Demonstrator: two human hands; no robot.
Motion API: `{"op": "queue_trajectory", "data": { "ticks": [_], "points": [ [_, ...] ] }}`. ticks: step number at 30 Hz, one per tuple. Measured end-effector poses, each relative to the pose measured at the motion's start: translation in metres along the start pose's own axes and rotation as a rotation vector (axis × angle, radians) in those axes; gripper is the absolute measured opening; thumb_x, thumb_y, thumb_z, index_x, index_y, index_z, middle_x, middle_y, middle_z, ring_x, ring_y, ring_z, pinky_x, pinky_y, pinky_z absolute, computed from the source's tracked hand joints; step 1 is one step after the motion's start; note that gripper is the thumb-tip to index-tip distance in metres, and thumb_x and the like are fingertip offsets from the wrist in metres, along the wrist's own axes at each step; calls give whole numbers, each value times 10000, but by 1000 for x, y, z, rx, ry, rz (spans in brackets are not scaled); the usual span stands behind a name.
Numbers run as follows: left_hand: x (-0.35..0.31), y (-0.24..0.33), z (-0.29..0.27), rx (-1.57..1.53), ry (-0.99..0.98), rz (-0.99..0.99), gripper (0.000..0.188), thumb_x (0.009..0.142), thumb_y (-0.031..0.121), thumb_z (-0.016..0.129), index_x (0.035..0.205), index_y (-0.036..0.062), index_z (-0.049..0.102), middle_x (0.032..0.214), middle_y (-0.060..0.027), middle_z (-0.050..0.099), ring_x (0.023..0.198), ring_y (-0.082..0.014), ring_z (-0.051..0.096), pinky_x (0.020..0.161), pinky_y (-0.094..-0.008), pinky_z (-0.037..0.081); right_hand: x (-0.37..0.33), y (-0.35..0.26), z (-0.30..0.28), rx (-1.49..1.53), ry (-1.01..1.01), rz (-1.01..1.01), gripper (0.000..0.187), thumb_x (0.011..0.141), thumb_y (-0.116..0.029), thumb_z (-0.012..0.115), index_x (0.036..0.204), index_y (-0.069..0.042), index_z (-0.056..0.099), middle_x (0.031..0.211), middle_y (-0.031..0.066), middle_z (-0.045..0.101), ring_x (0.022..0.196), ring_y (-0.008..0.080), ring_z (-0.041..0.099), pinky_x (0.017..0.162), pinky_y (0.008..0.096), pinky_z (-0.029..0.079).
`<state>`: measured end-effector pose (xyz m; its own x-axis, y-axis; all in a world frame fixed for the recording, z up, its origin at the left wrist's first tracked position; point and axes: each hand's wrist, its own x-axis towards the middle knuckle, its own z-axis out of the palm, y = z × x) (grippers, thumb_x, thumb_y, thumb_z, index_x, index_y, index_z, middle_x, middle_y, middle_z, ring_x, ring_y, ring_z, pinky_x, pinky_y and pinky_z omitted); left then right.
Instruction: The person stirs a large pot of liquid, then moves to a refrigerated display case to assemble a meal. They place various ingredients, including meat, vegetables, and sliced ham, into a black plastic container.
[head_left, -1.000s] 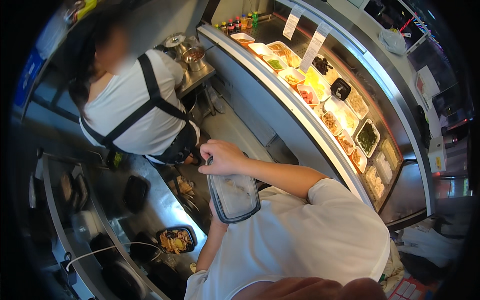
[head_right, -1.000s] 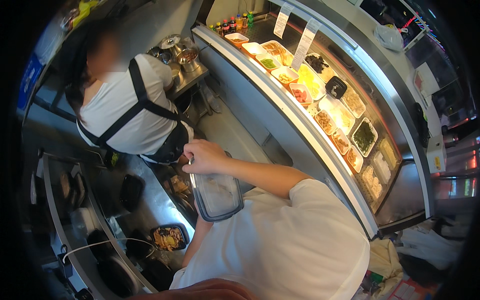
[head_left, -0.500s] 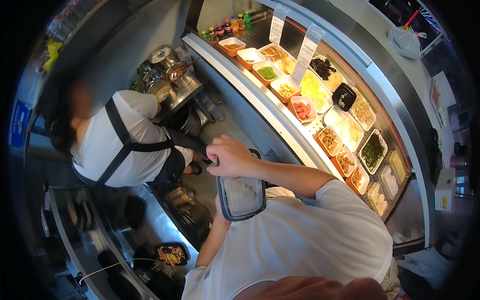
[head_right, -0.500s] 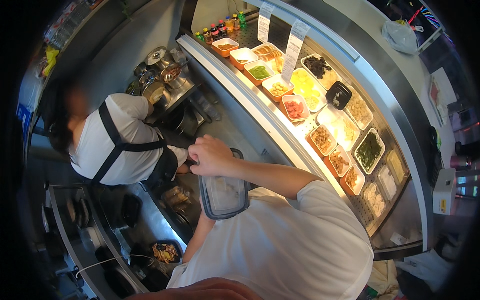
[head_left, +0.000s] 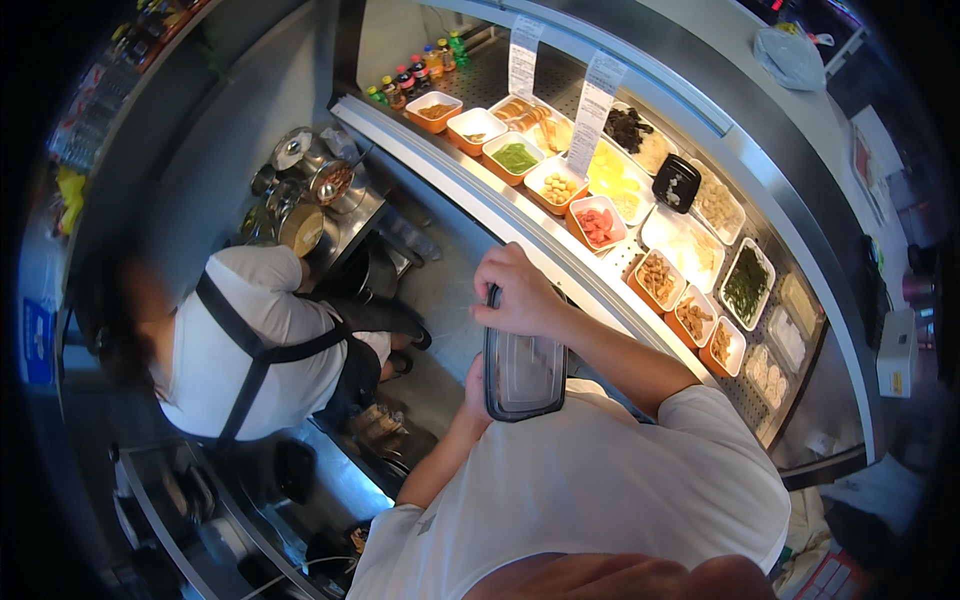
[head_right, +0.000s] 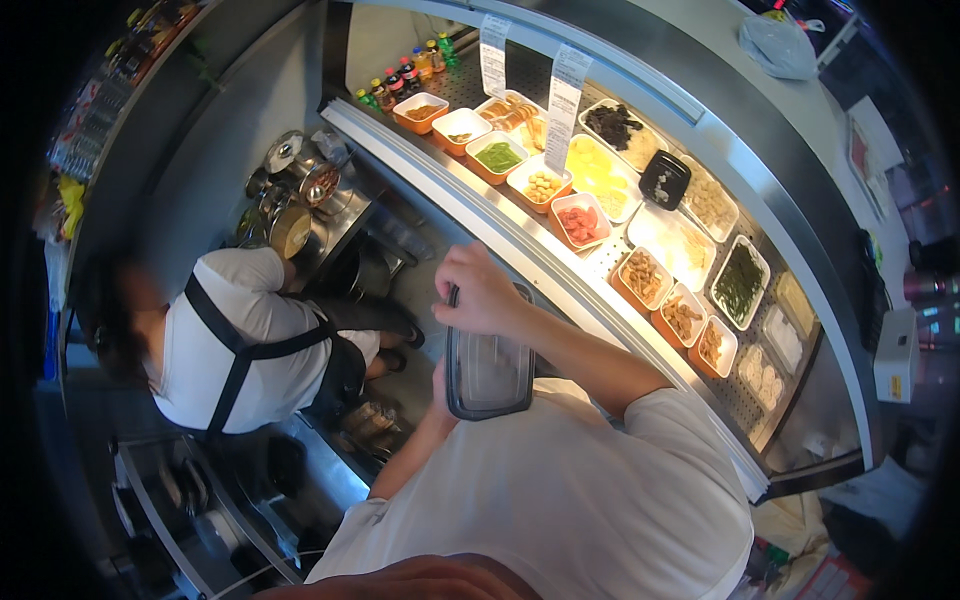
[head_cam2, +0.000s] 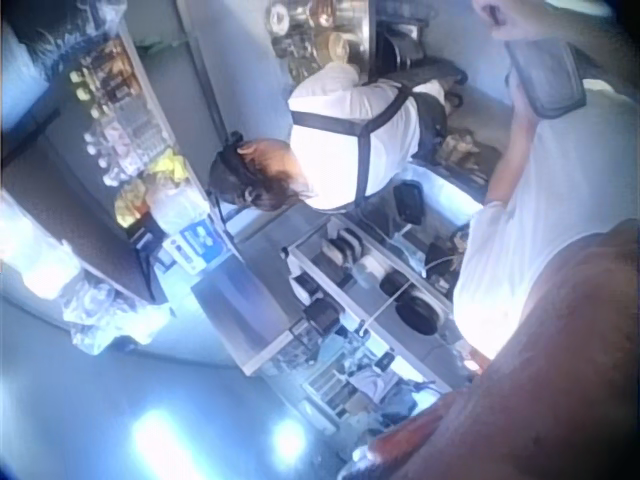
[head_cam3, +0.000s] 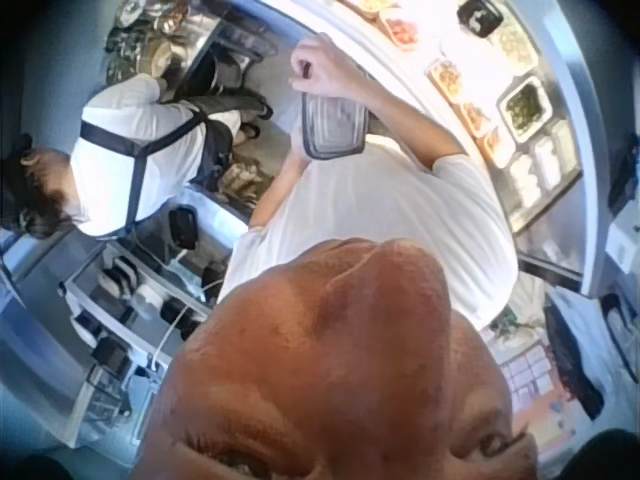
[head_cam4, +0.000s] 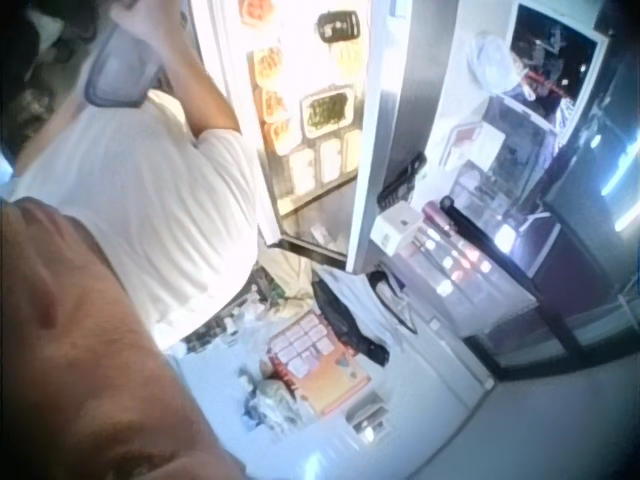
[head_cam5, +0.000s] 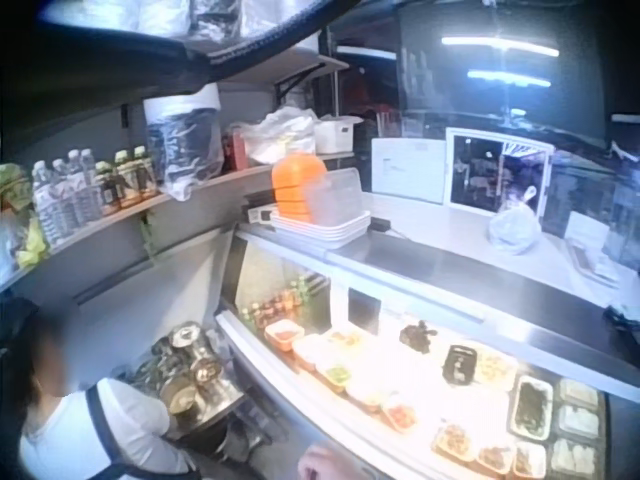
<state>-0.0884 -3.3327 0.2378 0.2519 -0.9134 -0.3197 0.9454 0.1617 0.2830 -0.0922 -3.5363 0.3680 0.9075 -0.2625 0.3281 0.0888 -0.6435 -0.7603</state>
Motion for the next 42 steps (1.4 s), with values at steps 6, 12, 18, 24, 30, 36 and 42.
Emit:
{"op": "queue_trajectory", "data": {
  "ticks": [6, 12, 18, 24, 30, 36, 42],
  "points": [
    [22, 27, 23, 95, 10, -97, 476, 1027, 362, 411, 1296, 27, 614, 1191, -144, 700, 1051, -258, 697, 967, -425, 560, 15, 0, -22, -96, -35, 42, 302, 733, -210, 824, 760, -108, 541, 859, 74, 554, 920, 302, 531, 798, 401, 451],
    [36, 48, 35, 45, -140, -255, 552, 1008, 423, 355, 1278, 20, 618, 1180, -140, 699, 1049, -251, 693, 970, -414, 553, 24, -13, -19, -280, 145, 174, 333, 769, -253, 790, 686, -74, 522, 772, 107, 541, 834, 325, 568, 721, 422, 473],
    [43, 47, 17, 87, -55, -353, 553, 979, 435, 373, 1237, 19, 630, 1147, -126, 711, 1007, -237, 699, 919, -397, 563, 12, -10, -8, -339, 418, 212, 357, 773, -206, 776, 608, -67, 491, 669, 107, 523, 679, 324, 563, 615, 429, 471],
    [73, 56, -1, -14, -416, -353, 652, 963, 498, 389, 1359, 9, 559, 1273, -178, 647, 1145, -302, 647, 992, -436, 528, 27, -22, -11, -450, 515, 187, 337, 799, -155, 751, 572, -50, 526, 618, 121, 528, 603, 329, 558, 581, 427, 468],
    [82, 74, 64, -24, -378, -345, 850, 899, 641, 422, 1501, 41, 399, 1436, -180, 527, 1269, -338, 576, 1050, -504, 488, 32, -19, 1, -546, 359, 225, 379, 860, -277, 697, 600, -7, 644, 609, 162, 584, 592, 345, 578, 601, 455, 496],
    [83, 81, 50, 81, -365, -341, 931, 853, 719, 429, 1497, 47, 414, 1420, -181, 533, 1256, -342, 580, 1015, -489, 514, 32, -42, -34, -580, 36, 625, 578, 955, -485, 562, 675, -4, 720, 627, 161, 648, 670, 361, 655, 658, 450, 549],
    [82, 91, 55, 104, -320, -415, 893, 847, 671, 386, 1501, 65, 431, 1406, -184, 538, 1233, -334, 594, 984, -493, 530, 15, -34, -47, -409, -62, 607, 531, 961, -571, 557, 782, -82, 655, 620, 125, 611, 653, 342, 643, 624, 465, 495]
  ]
}}
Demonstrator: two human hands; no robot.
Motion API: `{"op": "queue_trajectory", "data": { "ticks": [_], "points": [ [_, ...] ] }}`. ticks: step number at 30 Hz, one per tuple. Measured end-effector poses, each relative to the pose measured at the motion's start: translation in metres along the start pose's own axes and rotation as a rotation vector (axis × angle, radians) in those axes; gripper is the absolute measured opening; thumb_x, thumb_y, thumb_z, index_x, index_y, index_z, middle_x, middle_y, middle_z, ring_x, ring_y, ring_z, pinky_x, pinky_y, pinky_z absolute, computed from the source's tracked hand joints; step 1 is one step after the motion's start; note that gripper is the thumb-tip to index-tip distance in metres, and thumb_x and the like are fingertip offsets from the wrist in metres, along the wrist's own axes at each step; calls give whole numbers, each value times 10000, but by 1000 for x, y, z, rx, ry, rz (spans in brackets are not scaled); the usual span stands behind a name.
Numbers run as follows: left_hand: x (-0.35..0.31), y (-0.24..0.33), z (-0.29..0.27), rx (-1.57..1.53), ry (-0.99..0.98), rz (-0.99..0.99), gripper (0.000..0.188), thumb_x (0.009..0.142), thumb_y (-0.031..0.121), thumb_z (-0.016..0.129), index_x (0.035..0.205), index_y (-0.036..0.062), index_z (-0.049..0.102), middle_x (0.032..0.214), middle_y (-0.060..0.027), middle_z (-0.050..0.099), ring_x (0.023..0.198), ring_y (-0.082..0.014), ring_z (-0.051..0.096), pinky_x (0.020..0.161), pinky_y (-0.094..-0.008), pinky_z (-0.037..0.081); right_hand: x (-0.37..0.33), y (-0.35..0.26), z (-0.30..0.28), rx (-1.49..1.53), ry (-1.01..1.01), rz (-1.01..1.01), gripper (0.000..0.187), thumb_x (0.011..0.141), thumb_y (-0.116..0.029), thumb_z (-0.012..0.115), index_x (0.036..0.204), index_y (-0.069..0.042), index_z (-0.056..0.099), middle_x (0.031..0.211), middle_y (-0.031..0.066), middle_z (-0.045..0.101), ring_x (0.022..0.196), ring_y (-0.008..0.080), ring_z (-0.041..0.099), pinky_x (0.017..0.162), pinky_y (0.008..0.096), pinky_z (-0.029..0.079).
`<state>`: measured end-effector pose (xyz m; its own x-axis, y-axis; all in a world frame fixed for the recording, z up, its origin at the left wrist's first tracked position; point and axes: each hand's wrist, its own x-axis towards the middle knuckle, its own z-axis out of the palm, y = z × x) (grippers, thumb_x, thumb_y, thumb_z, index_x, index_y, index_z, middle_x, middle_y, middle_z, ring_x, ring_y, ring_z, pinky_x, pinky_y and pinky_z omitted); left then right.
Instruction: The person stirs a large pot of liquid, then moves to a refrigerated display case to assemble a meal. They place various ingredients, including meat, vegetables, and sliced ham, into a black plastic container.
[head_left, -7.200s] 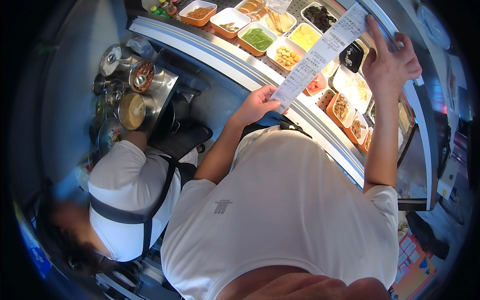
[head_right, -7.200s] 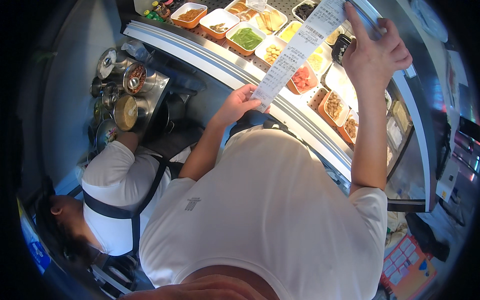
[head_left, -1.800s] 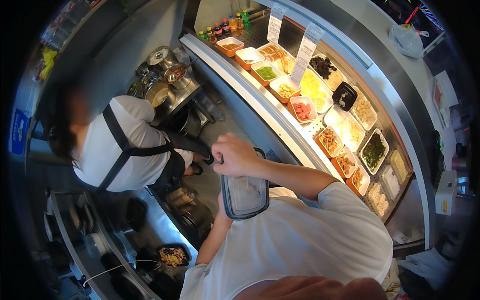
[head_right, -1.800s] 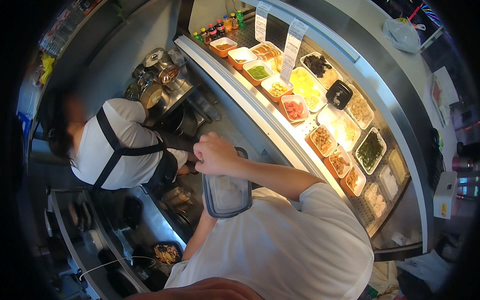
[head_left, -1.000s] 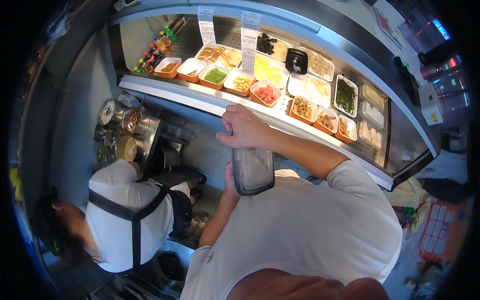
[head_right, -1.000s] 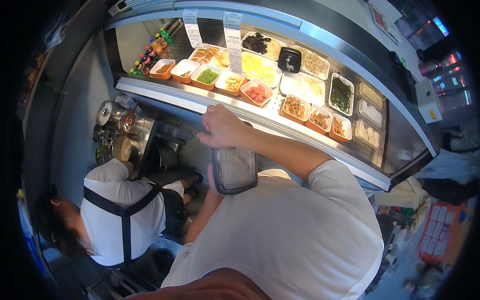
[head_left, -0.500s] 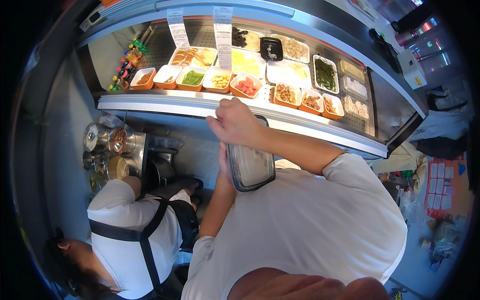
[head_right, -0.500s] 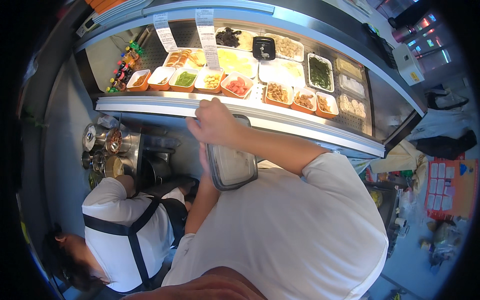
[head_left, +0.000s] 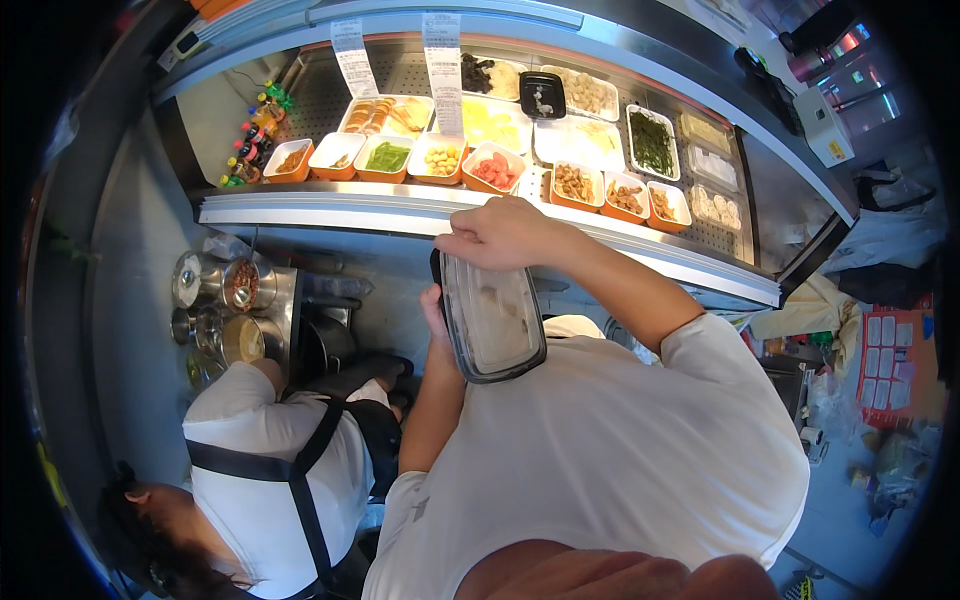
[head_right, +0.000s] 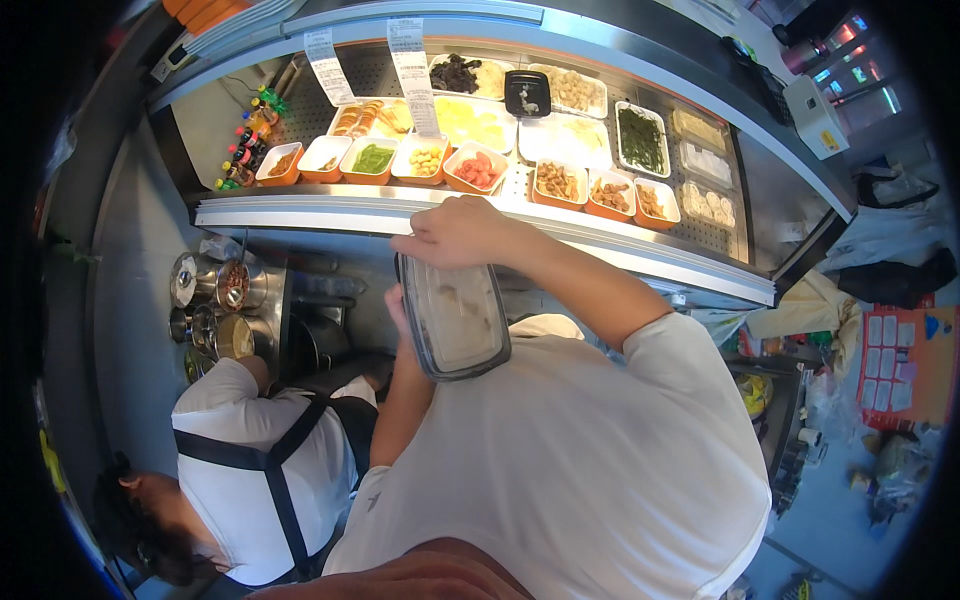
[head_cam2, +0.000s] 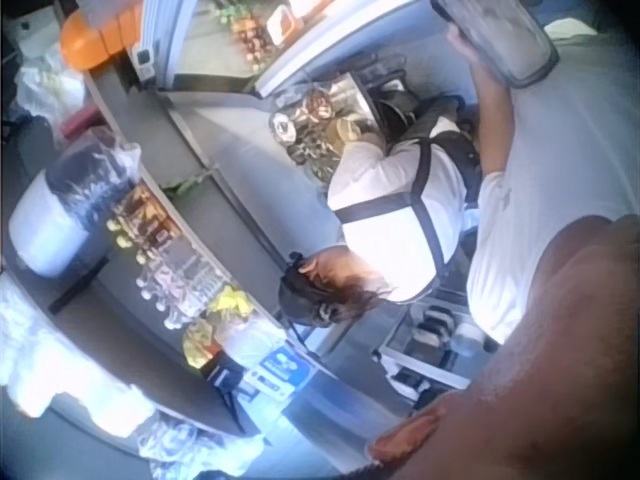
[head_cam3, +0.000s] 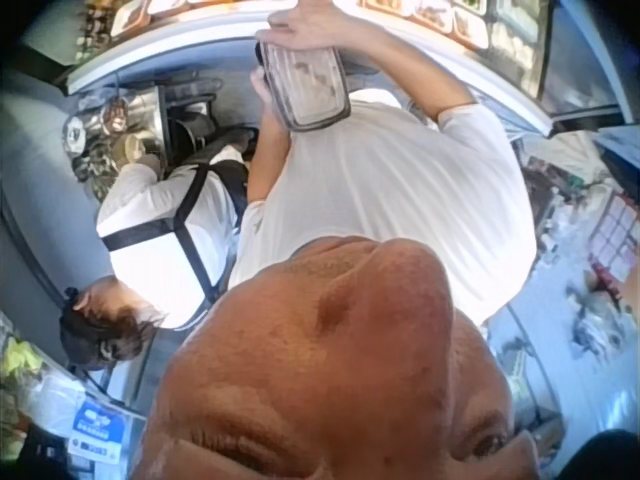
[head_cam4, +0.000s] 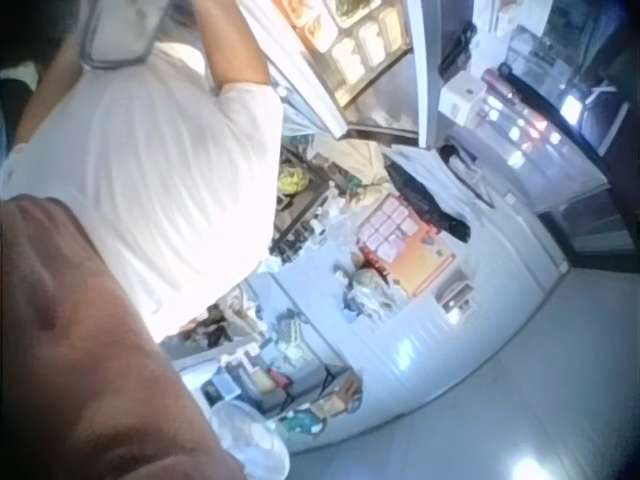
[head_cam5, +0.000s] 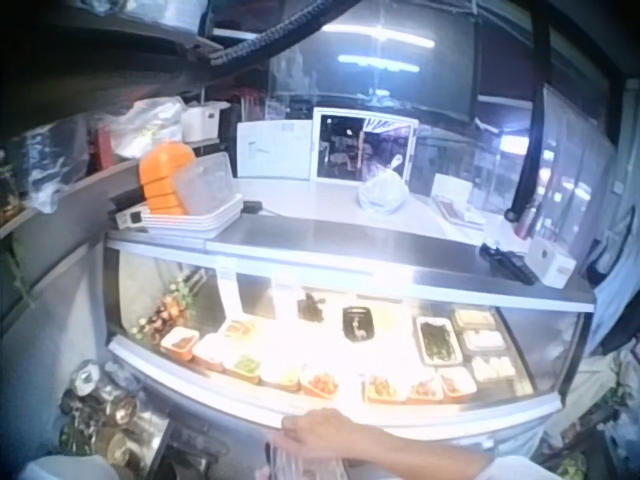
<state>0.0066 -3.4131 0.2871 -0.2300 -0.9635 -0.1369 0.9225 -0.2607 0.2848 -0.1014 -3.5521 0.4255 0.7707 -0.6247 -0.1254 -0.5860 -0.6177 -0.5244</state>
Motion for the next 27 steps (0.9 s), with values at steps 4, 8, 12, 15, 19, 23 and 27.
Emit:
{"op": "queue_trajectory", "data": {
  "ticks": [4, 8, 12, 15, 19, 23, 27],
  "points": [
    [-3, 0, 7, -59, 60, 15, 889, 851, 664, 401, 1509, 68, 427, 1421, -172, 533, 1227, -334, 592, 992, -486, 526, -8, 25, -1, -75, 21, -108, 446, 963, -551, 582, 849, -120, 588, 612, 97, 571, 638, 335, 623, 605, 456, 456],
    [3, -4, -16, -12, 38, -2, 991, 832, 791, 434, 1521, 79, 410, 1425, -158, 531, 1252, -316, 572, 1039, -481, 491, -19, 27, 4, 305, 67, -191, 323, 902, -394, 761, 855, -121, 596, 583, 28, 498, 555, 216, 519, 554, 343, 420],
    [24, -21, -113, 60, -35, 44, 1040, 882, 861, 302, 1568, 79, 319, 1547, -180, 420, 1394, -327, 461, 1155, -482, 395, -31, -19, -19, 359, -59, -371, 339, 848, -322, 840, 805, -100, 587, 589, 15, 485, 524, 182, 466, 522, 305, 392],
    [18, -26, -69, -309, 4, 24, 893, 966, 765, 341, 1510, 61, 420, 1475, -182, 519, 1328, -364, 531, 1129, -504, 430, -57, -23, -32, 224, 17, -474, 314, 815, -344, 864, 837, -111, 655, 640, 7, 550, 560, 202, 531, 563, 330, 431],
    [0, -18, -71, -310, 14, 21, 782, 1012, 662, 362, 1510, 63, 430, 1455, -201, 539, 1280, -394, 576, 1095, -553, 465, -89, -22, -96, 194, 218, -503, 201, 850, -230, 826, 893, -85, 694, 770, 46, 670, 656, 226, 622, 607, 333, 469],
    [-5, -22, -74, -370, -147, 67, 760, 1015, 641, 379, 1535, 87, 401, 1494, -191, 503, 1317, -406, 543, 1072, -598, 469, -140, 1, -200, 274, 790, -333, 202, 930, -15, 670, 1132, 0, 670, 995, 65, 684, 876, 119, 636, 769, 249, 511],
    [0, -17, -52, -399, -122, 101, 780, 1008, 632, 419, 1580, 108, 333, 1558, -189, 430, 1362, -428, 496, 1089, -623, 443, -139, 56, -285, -140, 1146, -629, 254, 973, -12, 646, 1222, 35, 668, 1087, 93, 725, 958, 138, 675, 842, 240, 530]
  ]
}}
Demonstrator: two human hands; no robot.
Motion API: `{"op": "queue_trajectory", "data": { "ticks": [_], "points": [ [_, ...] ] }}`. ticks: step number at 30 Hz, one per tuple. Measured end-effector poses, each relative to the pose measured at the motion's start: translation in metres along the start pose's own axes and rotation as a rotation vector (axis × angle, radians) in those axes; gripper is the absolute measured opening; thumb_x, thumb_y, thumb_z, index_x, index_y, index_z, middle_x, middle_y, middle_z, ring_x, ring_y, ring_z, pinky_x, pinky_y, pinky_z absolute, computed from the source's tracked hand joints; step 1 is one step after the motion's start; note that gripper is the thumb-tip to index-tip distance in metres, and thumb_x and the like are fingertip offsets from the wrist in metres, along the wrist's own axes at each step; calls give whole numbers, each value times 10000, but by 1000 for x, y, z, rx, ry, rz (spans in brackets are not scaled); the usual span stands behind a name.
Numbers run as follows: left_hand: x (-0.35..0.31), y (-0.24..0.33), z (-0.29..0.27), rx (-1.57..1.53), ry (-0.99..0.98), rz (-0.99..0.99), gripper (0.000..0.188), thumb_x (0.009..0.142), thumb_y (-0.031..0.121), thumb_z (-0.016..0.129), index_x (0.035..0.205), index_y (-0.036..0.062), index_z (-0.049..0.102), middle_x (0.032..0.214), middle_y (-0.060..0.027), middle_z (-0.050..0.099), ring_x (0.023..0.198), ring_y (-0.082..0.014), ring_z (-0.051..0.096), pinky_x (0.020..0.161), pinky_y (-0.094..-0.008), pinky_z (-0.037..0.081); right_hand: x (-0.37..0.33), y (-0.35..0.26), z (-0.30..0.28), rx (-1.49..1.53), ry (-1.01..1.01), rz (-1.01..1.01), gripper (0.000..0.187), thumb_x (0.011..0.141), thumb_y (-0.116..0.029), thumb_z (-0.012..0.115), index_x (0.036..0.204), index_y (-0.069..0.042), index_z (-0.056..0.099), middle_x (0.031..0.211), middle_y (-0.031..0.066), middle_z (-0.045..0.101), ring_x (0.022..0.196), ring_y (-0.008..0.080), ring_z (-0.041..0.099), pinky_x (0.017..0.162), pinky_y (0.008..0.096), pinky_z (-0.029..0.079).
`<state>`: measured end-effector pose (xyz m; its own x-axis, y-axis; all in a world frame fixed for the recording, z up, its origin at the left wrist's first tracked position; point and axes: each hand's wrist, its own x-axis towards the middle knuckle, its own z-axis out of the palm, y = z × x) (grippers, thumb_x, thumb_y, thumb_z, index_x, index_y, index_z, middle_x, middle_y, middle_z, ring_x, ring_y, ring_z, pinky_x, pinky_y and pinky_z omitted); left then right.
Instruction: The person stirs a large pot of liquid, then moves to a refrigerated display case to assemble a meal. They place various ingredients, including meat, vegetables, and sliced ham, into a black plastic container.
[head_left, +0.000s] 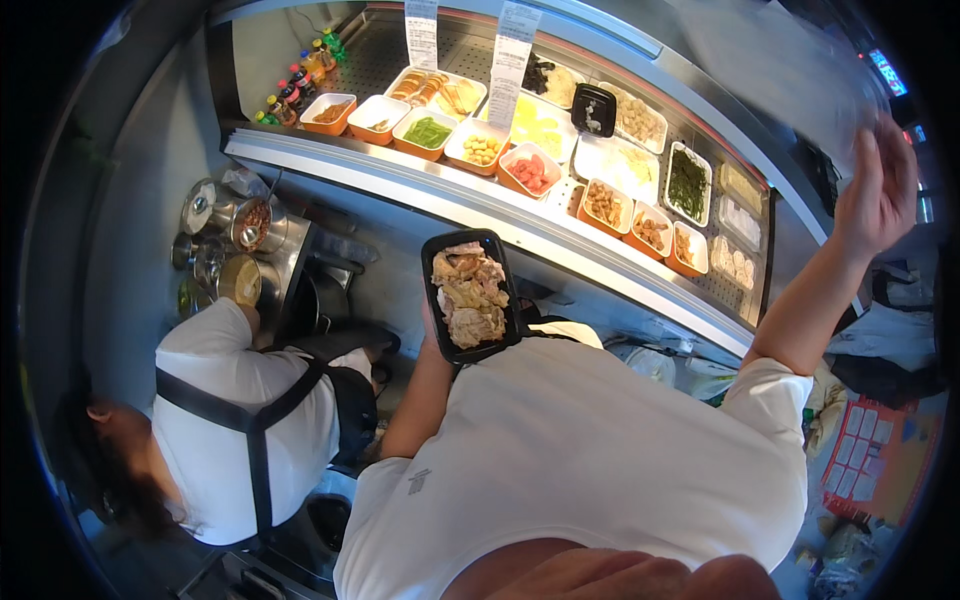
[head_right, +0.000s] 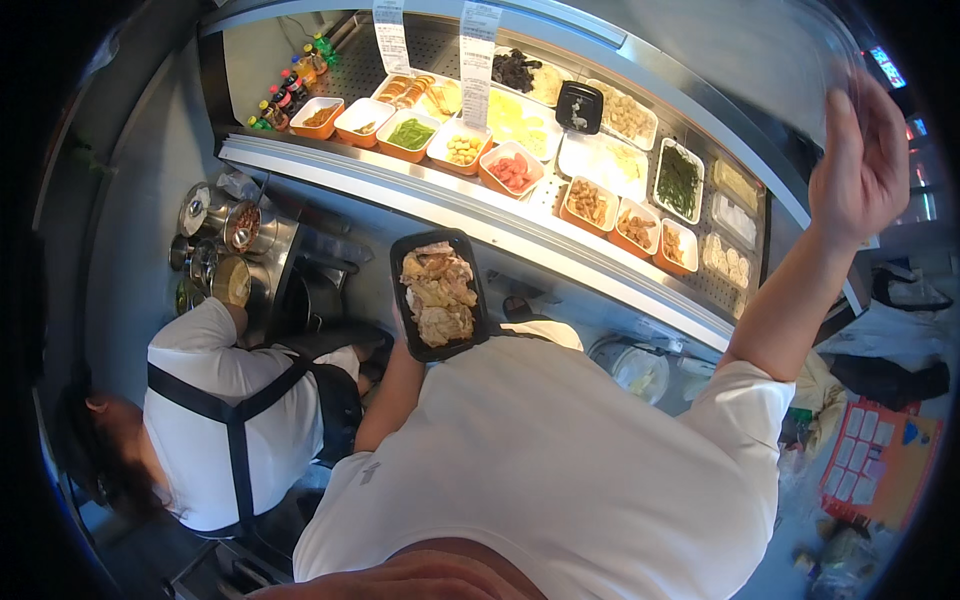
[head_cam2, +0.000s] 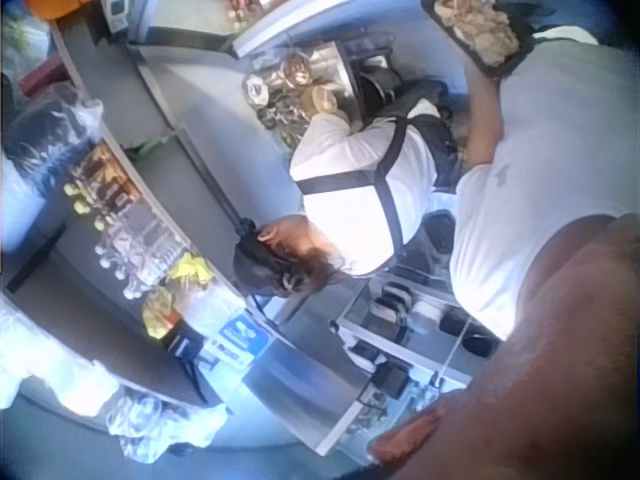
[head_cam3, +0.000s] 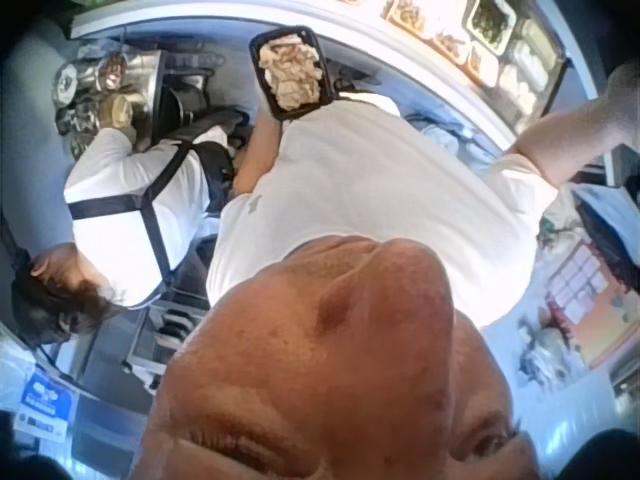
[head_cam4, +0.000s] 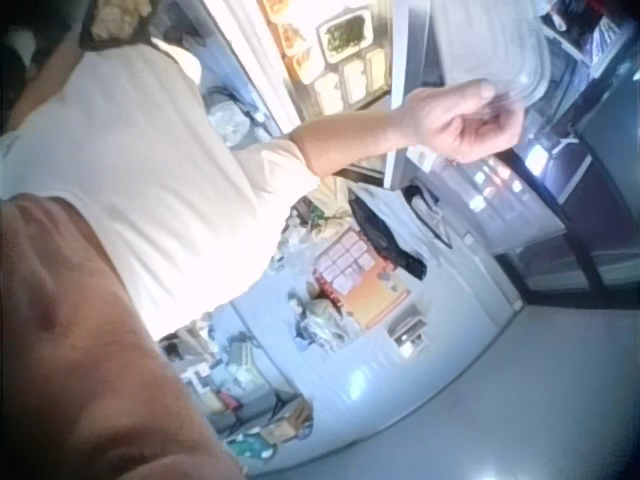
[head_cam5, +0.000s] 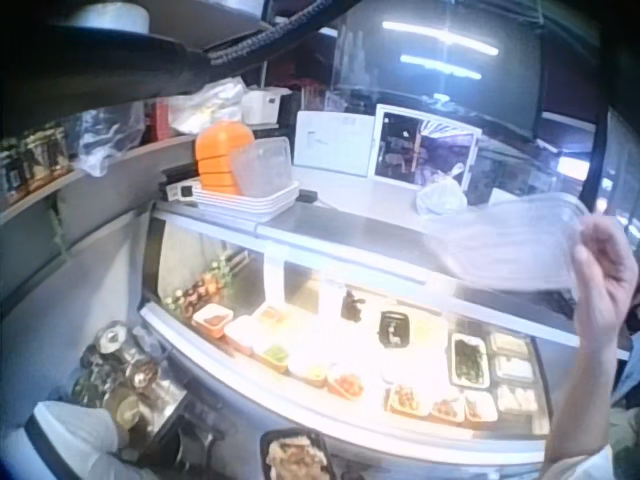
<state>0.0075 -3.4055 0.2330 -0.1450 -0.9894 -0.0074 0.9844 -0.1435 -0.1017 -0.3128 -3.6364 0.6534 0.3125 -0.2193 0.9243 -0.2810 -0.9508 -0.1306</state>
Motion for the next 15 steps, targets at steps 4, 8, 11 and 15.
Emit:
{"op": "queue_trajectory", "data": {
  "ticks": [4, 8, 11, 15],
  "points": [
    [4, -14, 2, 95, 19, 125, 740, 1029, 582, 413, 1592, 112, 313, 1585, -171, 399, 1371, -410, 489, 1111, -602, 427, 7, 81, 10, -405, -167, -147, 224, 966, -52, 675, 1184, -44, 727, 1108, 77, 735, 990, 154, 694, 888, 260, 527],
    [4, -25, -6, 252, 72, 229, 697, 1041, 516, 404, 1582, 84, 327, 1585, -164, 402, 1388, -401, 472, 1141, -574, 399, -18, 137, 42, -566, -204, -142, 257, 906, -91, 676, 1149, -138, 744, 1034, 74, 712, 969, 248, 682, 863, 320, 530],
    [15, -34, -7, 307, 252, 346, 736, 1033, 569, 396, 1594, 101, 306, 1601, -147, 384, 1421, -395, 431, 1172, -568, 359, -47, 169, 36, -487, -329, -9, 322, 881, -70, 645, 1173, -163, 742, 1089, 73, 697, 993, 265, 670, 868, 324, 526],
    [36, -50, -12, 300, 106, 397, 1016, 871, 778, 550, 1606, 129, 285, 1614, -122, 372, 1414, -365, 443, 1164, -545, 390, -62, 168, 30, -409, -356, 7, 410, 817, -38, 650, 1197, -162, 743, 1135, 95, 681, 998, 275, 658, 865, 331, 525]
  ]
}}
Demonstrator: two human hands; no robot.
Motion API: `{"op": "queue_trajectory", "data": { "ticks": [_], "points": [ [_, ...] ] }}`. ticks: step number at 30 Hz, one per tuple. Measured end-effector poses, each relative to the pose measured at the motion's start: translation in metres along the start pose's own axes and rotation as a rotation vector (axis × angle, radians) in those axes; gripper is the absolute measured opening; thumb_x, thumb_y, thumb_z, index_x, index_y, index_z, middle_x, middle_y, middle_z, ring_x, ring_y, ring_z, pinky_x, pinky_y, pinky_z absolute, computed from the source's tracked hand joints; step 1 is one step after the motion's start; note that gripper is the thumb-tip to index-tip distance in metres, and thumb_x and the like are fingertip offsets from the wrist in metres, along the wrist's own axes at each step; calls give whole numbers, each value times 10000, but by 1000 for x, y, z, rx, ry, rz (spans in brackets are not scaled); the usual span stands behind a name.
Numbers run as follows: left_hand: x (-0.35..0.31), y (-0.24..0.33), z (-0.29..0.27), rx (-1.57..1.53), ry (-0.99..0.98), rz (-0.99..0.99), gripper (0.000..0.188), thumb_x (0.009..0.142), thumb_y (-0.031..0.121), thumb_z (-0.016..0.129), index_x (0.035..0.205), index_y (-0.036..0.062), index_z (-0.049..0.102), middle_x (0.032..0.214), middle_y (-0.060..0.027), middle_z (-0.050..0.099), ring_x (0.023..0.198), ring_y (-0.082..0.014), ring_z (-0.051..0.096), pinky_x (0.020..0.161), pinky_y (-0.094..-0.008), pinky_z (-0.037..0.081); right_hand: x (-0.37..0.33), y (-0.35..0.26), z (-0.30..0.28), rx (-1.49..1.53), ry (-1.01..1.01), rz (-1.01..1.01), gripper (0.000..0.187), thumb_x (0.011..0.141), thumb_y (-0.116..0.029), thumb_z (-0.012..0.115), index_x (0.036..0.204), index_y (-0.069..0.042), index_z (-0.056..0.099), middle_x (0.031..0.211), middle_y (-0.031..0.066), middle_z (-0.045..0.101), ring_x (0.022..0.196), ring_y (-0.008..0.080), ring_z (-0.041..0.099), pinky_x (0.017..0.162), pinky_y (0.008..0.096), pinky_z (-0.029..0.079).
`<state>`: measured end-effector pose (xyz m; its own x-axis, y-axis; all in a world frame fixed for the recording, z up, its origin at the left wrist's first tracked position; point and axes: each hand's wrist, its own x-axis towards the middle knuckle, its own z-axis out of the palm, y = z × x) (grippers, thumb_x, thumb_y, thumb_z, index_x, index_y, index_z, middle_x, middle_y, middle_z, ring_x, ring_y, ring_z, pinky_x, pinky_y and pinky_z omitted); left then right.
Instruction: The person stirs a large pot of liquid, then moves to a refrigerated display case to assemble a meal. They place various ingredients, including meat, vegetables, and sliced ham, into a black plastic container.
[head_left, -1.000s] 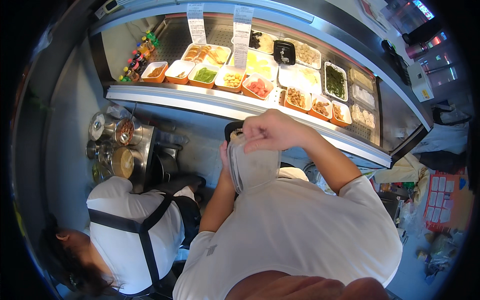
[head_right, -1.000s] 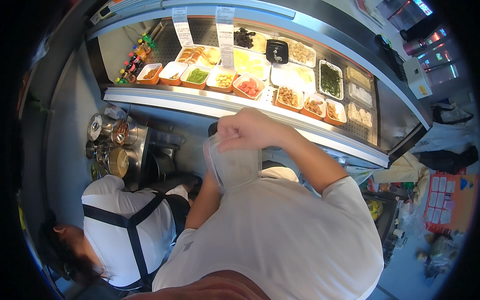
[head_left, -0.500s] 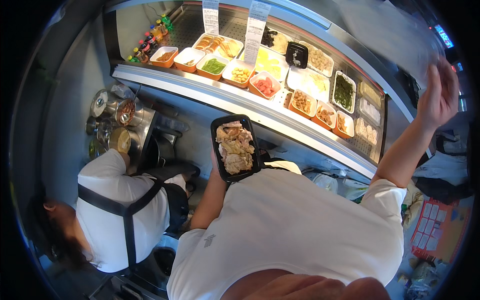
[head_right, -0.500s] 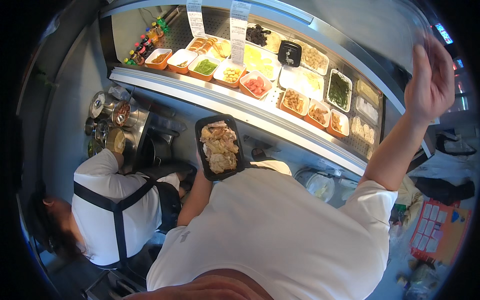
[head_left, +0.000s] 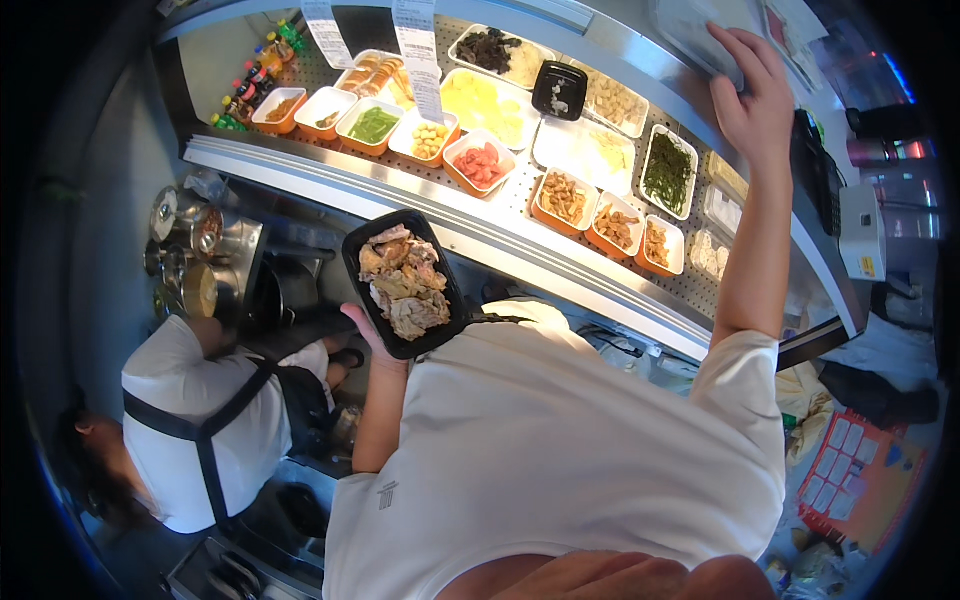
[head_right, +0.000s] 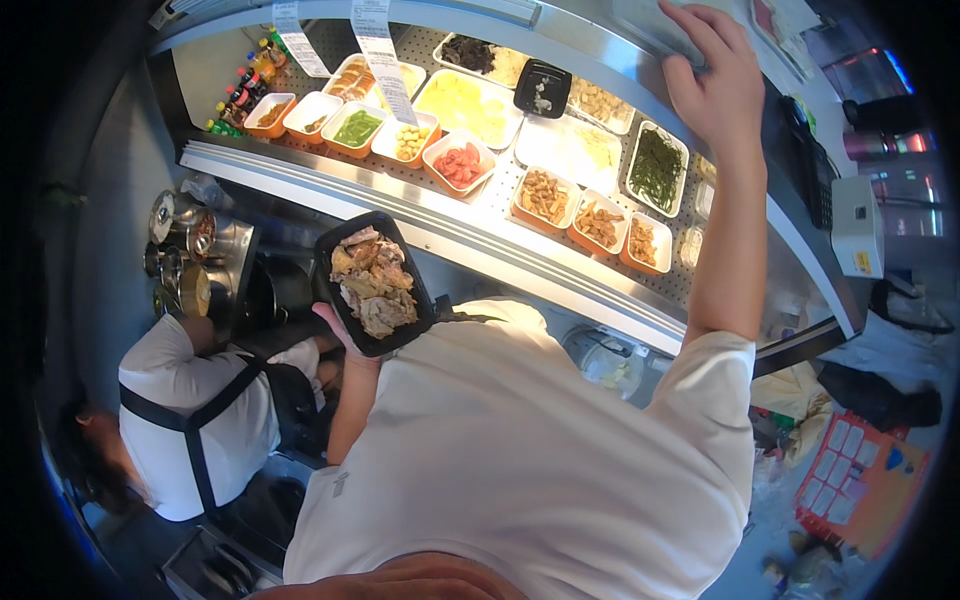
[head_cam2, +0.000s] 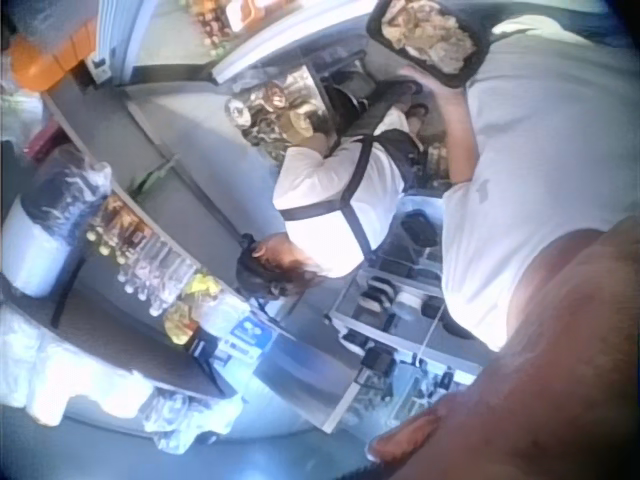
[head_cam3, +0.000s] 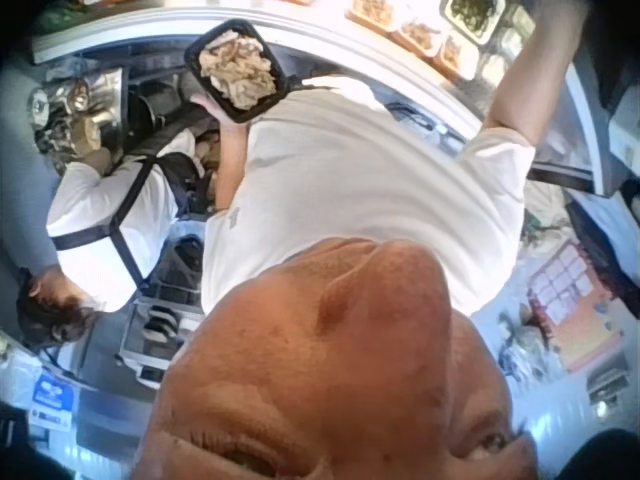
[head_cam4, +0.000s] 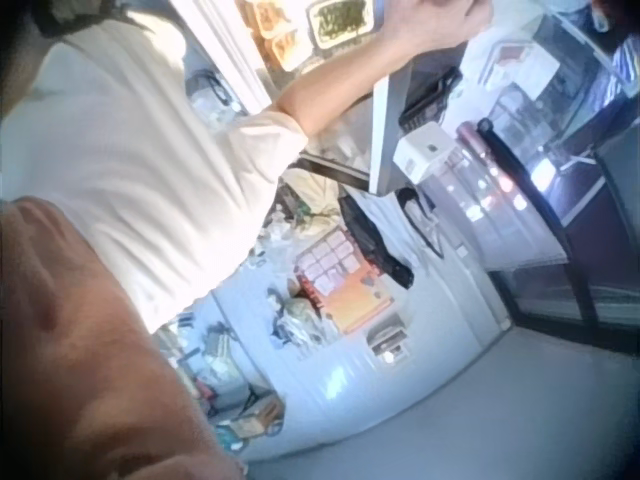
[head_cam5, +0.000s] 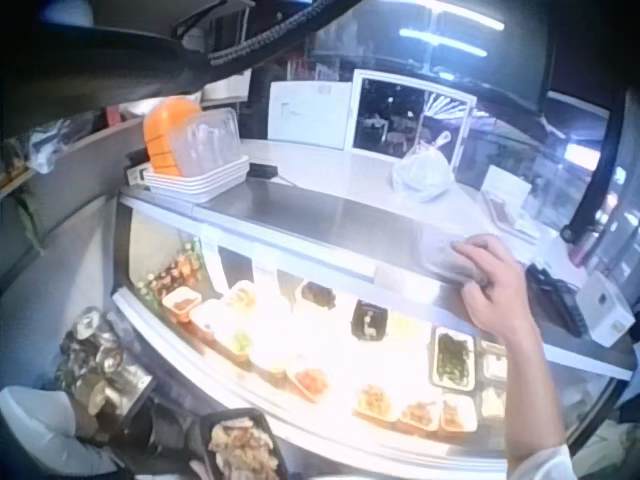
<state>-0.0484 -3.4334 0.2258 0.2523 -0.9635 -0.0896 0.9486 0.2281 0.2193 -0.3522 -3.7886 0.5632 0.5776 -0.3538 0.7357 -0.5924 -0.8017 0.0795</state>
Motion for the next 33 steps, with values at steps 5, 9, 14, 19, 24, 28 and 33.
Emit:
{"op": "queue_trajectory", "data": {
  "ticks": [5, 9, 14, 19, 24, 28, 33],
  "points": [
    [-8, -18, -21, 23, 131, 24, 970, 860, 699, 633, 1589, 135, 333, 1601, -116, 397, 1411, -365, 445, 1162, -545, 388, -72, -28, 22, 200, 286, -225, 217, 711, -14, 702, 926, -35, 723, 890, 84, 683, 878, 277, 626, 759, 378, 518],
    [5, -42, -14, -1, 231, 26, 974, 851, 703, 630, 1580, 124, 346, 1584, -129, 417, 1394, -375, 463, 1154, -550, 395, -145, -44, 75, 391, -155, -87, 210, 692, -37, 742, 898, -49, 708, 856, 89, 658, 754, 278, 644, 665, 373, 534],
    [13, -76, -7, -59, 319, 13, 907, 875, 645, 617, 1551, 85, 388, 1536, -147, 477, 1368, -370, 499, 1147, -523, 414, -293, 66, 207, 384, -709, 900, 243, 890, -196, 735, 1062, -24, 729, 909, 131, 756, 822, 227, 735, 796, 338, 574],
    [18, -112, -6, -126, 363, 45, 852, 892, 558, 629, 1529, 40, 403, 1500, -184, 509, 1338, -377, 530, 1128, -531, 434, -336, 190, 322, 73, -722, 830, 334, 870, -288, 689, 1096, -51, 752, 967, 155, 769, 926, 334, 742, 867, 393, 565],
    [15, -141, -9, -160, 384, 41, 905, 867, 481, 698, 1561, 27, 335, 1540, -191, 461, 1362, -372, 509, 1139, -532, 424, -334, 250, 408, -187, -948, 840, 450, 915, -328, 563, 1297, -132, 696, 1257, 151, 705, 1171, 340, 664, 1020, 426, 507],
    [24, -148, 7, -267, 371, 68, 968, 828, 434, 752, 1589, 58, 288, 1576, -181, 417, 1389, -369, 481, 1157, -529, 401, -339, 278, 436, -276, -1042, 844, 467, 940, -346, 541, 1347, -156, 668, 1304, 154, 681, 1191, 350, 652, 1025, 434, 508],
    [26, -156, 6, -324, 387, 88, 1006, 774, 361, 781, 1591, 54, 281, 1579, -182, 412, 1400, -363, 468, 1172, -511, 386, -337, 281, 463, 86, -706, 914, 620, 796, -266, 842, 1337, -30, 653, 1271, 149, 707, 1106, 289, 689, 950, 372, 514]
  ]
}}
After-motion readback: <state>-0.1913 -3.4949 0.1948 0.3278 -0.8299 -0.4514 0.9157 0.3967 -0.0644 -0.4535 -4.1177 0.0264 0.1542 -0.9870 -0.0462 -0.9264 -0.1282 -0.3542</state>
